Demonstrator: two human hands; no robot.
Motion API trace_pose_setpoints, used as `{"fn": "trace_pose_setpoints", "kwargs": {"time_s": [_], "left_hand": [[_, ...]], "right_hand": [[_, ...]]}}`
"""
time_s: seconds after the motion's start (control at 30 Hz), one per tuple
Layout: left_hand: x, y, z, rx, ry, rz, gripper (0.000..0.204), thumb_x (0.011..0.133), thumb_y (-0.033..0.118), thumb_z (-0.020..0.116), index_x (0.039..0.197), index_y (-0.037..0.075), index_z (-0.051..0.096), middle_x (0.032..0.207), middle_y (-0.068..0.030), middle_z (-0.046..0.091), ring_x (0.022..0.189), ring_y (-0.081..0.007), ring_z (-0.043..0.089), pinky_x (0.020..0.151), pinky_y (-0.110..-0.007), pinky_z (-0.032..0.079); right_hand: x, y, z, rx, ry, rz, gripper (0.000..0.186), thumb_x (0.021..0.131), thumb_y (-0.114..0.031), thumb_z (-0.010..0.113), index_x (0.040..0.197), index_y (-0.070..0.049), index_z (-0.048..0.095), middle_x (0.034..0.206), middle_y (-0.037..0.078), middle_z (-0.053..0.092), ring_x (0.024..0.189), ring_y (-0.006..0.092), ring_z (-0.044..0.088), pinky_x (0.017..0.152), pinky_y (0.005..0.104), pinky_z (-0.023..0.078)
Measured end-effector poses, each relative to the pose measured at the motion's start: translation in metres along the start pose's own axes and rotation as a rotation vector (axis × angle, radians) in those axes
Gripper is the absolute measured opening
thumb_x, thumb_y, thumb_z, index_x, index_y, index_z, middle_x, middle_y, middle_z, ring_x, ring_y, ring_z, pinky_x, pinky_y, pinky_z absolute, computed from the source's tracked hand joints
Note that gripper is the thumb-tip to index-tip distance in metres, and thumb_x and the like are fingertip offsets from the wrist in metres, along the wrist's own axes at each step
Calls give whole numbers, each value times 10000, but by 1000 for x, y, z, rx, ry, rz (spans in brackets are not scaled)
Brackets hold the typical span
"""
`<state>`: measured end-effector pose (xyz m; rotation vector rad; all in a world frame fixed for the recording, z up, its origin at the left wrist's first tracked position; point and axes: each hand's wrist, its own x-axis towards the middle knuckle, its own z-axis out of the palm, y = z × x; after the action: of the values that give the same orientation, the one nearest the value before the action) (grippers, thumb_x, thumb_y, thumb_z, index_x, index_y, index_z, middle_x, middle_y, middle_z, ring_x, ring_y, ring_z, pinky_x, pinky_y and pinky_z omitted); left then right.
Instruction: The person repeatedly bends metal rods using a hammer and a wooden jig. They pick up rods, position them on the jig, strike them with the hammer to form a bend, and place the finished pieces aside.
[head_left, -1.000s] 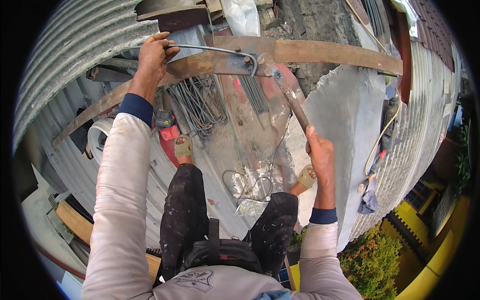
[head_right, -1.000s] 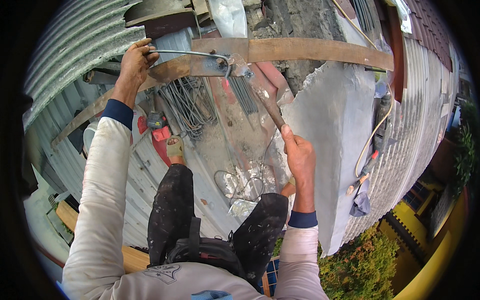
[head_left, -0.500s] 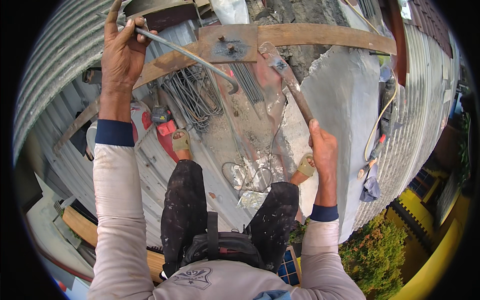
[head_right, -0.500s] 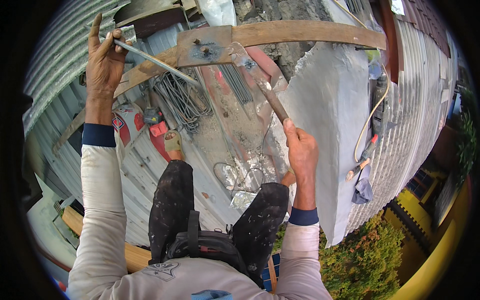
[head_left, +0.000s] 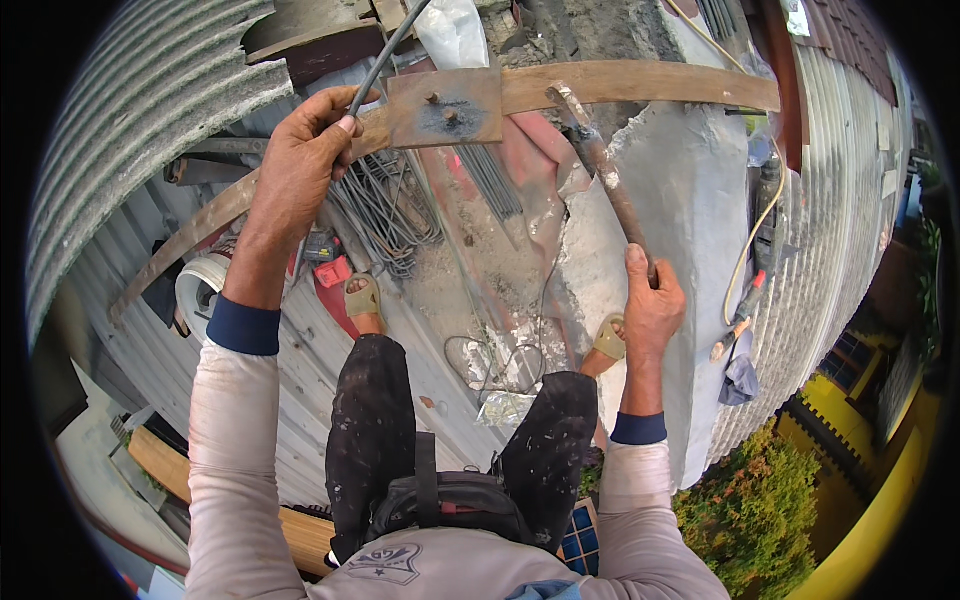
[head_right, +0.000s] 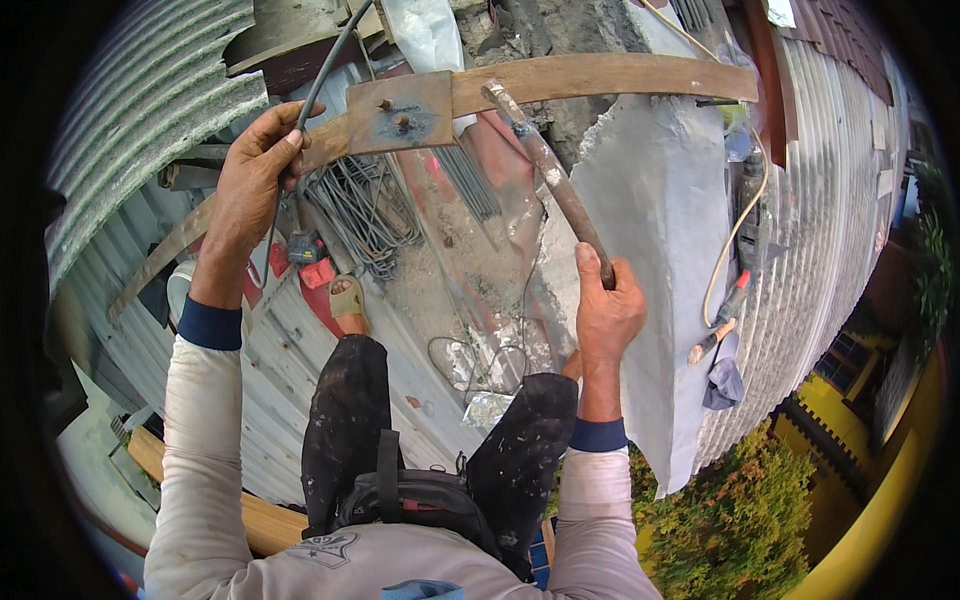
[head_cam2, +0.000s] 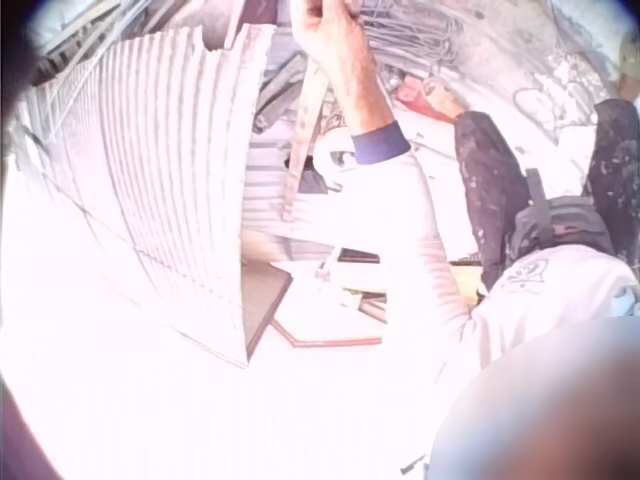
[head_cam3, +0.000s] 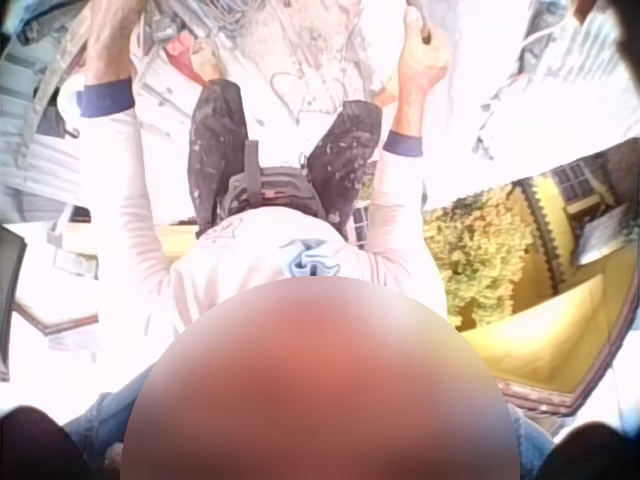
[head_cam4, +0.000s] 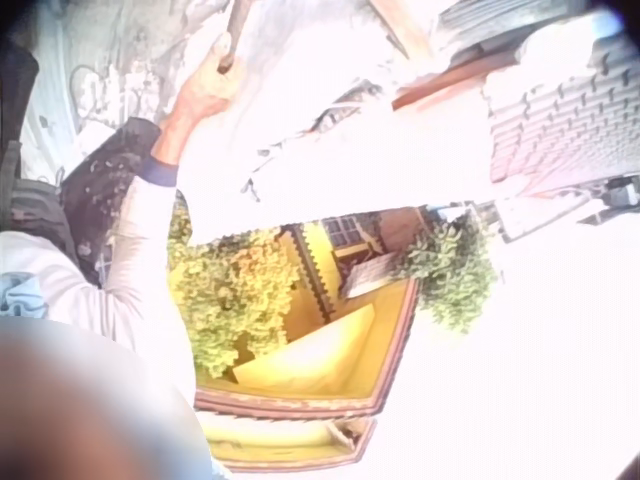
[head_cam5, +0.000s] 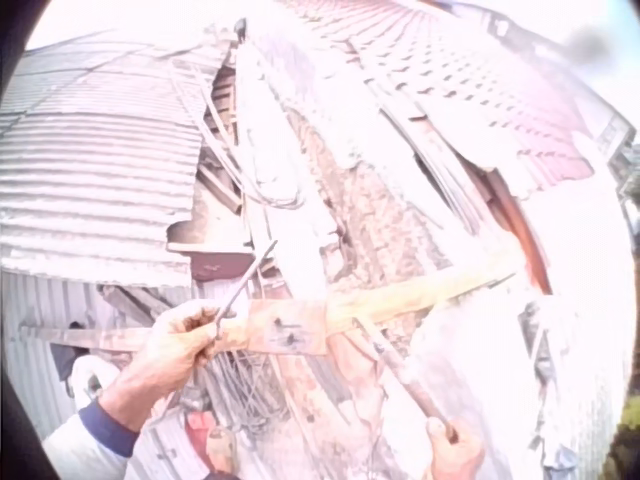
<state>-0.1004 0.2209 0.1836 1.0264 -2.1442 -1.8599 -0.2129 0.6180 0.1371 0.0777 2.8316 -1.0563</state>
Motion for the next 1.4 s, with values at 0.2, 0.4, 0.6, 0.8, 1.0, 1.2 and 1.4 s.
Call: {"fn": "trace_pose_setpoints", "kwargs": {"time_s": [0.2,0.4,0.6,0.8,1.0,1.2,1.4], "left_hand": [[-9,7,3,69,-13,9,326,1113,118,584,1401,64,725,778,69,529,675,-31,450,613,-215,382],[-17,6,1,140,-33,-22,341,1102,111,597,1414,63,728,773,70,537,671,-32,466,592,-218,381],[-26,0,-1,216,-59,-47,343,1080,87,617,1399,54,739,824,60,575,705,-45,489,625,-236,426],[-32,-2,0,240,-78,-33,336,1063,50,634,1380,32,744,931,39,616,766,-57,499,682,-253,457],[-35,7,5,394,-102,82,318,1045,19,633,1335,13,763,965,-8,587,840,-115,542,718,-289,462],[-33,19,28,788,-134,441,343,993,25,702,1323,64,788,919,-96,581,838,-240,623,740,-389,529],[3,23,65,848,-87,756,331,933,15,713,1238,97,815,961,-102,638,935,-295,689,806,-434,590]], "right_hand": [[7,9,0,-128,172,-329,439,846,-420,949,874,-63,695,764,25,613,786,254,582,774,425,454],[10,10,-10,-204,231,-457,444,811,-405,973,971,-87,708,865,25,639,874,258,598,864,427,436],[14,9,-15,-167,242,-491,457,787,-379,993,983,-92,696,893,19,620,887,251,576,864,412,422],[17,11,-15,-162,274,-520,485,775,-377,999,1017,-95,686,913,18,618,908,251,570,883,414,413],[16,10,-17,-158,272,-496,474,788,-343,1001,1008,-81,673,900,7,614,872,217,562,857,390,414],[13,-32,1,289,-89,-196,280,904,-194,933,997,-30,726,779,-60,551,704,80,491,654,256,412],[48,-97,37,389,-154,-455,220,1044,-95,767,1247,-12,791,1092,42,751,1008,120,656,914,291,523]]}}
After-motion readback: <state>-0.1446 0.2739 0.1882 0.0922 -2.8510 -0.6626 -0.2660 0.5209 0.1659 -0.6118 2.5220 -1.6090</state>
